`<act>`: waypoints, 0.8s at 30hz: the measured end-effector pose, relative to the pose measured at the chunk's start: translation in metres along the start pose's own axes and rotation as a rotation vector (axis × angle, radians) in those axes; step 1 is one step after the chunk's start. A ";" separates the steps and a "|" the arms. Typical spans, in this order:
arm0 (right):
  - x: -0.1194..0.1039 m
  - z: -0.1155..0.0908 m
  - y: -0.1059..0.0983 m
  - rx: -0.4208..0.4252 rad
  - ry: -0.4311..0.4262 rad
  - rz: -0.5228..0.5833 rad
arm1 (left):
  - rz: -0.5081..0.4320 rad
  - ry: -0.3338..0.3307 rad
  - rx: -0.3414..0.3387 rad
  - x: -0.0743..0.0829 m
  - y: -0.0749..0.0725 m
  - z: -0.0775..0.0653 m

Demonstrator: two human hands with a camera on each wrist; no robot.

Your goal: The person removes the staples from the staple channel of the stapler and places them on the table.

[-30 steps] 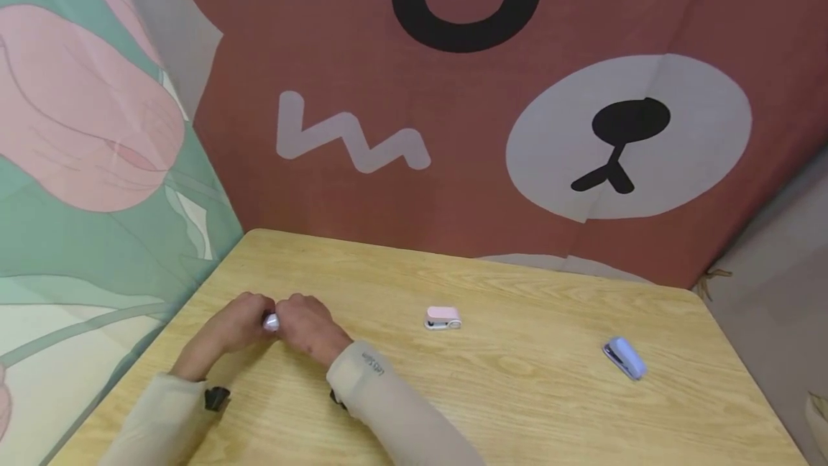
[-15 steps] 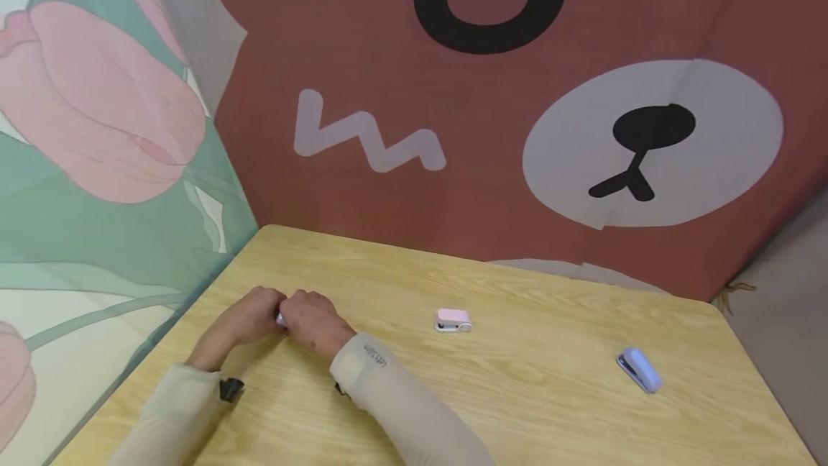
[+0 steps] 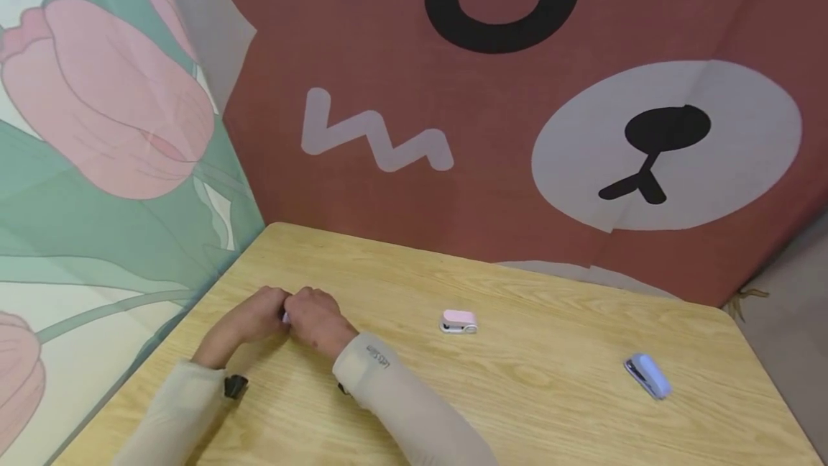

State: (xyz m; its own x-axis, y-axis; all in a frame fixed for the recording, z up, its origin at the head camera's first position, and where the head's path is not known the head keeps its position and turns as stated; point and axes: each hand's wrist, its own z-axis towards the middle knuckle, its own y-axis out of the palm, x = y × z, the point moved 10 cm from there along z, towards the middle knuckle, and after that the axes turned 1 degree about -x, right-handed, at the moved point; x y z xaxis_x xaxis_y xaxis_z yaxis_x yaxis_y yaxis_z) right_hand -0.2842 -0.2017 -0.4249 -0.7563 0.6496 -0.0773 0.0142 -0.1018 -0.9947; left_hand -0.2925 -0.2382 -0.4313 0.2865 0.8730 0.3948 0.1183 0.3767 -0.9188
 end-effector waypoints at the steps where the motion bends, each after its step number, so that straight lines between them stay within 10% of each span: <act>1: -0.001 0.000 0.001 0.004 -0.008 -0.014 | 0.000 -0.002 -0.001 0.000 0.000 0.000; 24: -0.004 -0.009 0.011 -0.034 -0.030 -0.061 | -0.029 0.046 -0.002 0.003 -0.002 -0.001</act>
State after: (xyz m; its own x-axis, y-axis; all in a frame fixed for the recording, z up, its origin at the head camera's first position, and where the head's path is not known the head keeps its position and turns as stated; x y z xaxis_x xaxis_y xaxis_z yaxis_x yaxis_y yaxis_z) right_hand -0.2750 -0.1989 -0.4365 -0.7758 0.6308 -0.0147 -0.0108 -0.0365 -0.9993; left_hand -0.2905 -0.2365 -0.4281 0.3259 0.8466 0.4207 0.1287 0.4011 -0.9070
